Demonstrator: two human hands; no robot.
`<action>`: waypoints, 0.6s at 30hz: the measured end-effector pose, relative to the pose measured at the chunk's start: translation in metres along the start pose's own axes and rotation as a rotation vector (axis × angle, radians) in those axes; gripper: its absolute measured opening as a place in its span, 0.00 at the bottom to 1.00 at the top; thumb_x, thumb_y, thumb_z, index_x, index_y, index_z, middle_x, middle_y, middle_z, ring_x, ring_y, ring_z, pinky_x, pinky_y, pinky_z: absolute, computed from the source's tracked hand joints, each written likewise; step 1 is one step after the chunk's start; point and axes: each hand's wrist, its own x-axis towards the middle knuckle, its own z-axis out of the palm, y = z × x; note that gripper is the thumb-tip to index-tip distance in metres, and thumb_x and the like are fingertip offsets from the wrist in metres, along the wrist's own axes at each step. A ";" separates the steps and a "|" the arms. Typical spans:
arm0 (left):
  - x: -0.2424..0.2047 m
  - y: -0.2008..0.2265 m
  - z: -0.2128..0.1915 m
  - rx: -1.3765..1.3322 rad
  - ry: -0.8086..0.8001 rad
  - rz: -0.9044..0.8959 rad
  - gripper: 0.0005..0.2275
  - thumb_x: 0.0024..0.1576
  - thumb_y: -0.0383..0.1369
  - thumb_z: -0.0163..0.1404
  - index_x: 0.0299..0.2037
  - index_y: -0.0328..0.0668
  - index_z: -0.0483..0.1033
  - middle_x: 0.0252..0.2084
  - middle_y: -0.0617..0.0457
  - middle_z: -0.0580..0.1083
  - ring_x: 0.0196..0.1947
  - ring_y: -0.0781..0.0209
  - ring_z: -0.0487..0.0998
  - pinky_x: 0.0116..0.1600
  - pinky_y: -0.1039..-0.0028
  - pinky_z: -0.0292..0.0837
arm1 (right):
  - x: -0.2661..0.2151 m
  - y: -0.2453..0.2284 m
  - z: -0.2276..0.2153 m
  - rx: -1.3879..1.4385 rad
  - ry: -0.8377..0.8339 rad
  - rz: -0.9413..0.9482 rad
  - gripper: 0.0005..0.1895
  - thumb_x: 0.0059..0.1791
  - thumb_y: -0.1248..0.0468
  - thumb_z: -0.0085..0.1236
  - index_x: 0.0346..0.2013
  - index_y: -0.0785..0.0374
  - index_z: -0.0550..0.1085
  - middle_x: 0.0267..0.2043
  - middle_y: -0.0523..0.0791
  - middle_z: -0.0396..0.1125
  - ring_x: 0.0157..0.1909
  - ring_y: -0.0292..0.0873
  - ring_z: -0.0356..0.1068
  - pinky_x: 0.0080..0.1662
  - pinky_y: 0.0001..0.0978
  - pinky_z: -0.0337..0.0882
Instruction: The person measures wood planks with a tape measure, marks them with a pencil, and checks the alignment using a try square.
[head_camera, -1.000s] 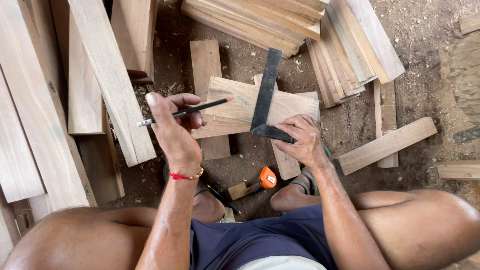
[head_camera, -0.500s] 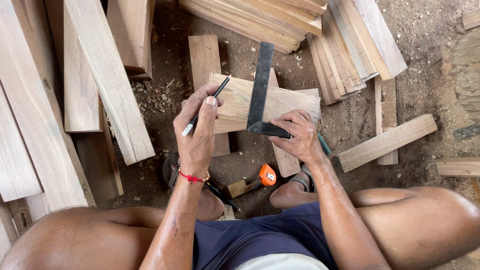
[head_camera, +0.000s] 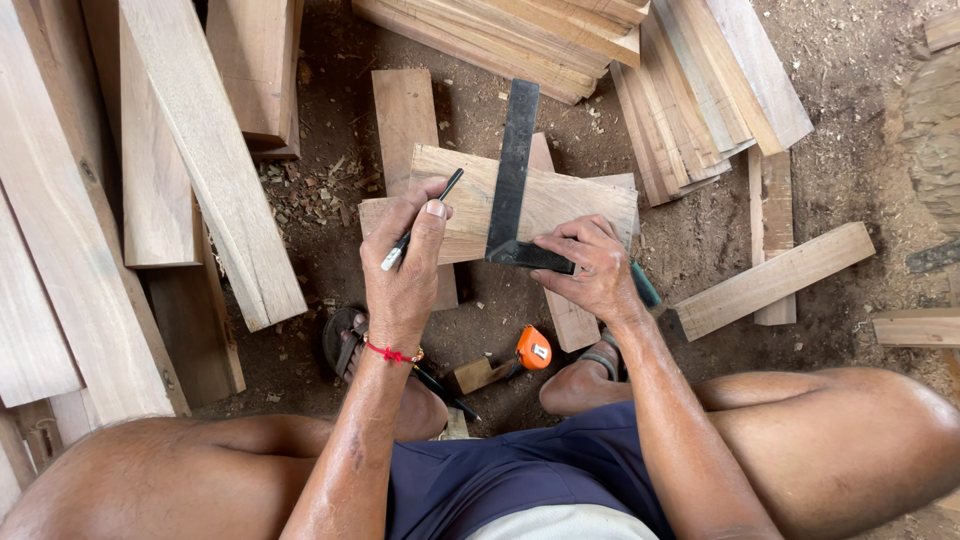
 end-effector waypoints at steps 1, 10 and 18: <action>0.000 0.000 0.001 0.017 -0.005 -0.034 0.11 0.65 0.31 0.50 0.53 0.36 0.80 0.38 0.56 0.77 0.39 0.72 0.74 0.45 0.79 0.71 | 0.000 0.000 0.000 0.001 -0.004 0.007 0.26 0.34 0.60 0.78 0.46 0.54 0.82 0.43 0.41 0.71 0.49 0.43 0.69 0.53 0.37 0.72; -0.001 -0.015 0.006 0.059 -0.032 -0.002 0.12 0.65 0.31 0.50 0.53 0.34 0.79 0.44 0.52 0.79 0.45 0.69 0.76 0.51 0.77 0.73 | 0.002 -0.002 -0.001 -0.061 -0.035 0.015 0.25 0.33 0.58 0.78 0.45 0.53 0.82 0.42 0.40 0.72 0.49 0.42 0.69 0.55 0.37 0.71; -0.002 -0.021 0.008 0.098 -0.038 -0.044 0.12 0.64 0.32 0.51 0.53 0.35 0.80 0.45 0.50 0.80 0.45 0.67 0.78 0.49 0.75 0.75 | 0.003 -0.004 -0.003 -0.035 -0.031 0.015 0.25 0.33 0.58 0.78 0.45 0.54 0.82 0.42 0.41 0.72 0.49 0.42 0.70 0.55 0.36 0.72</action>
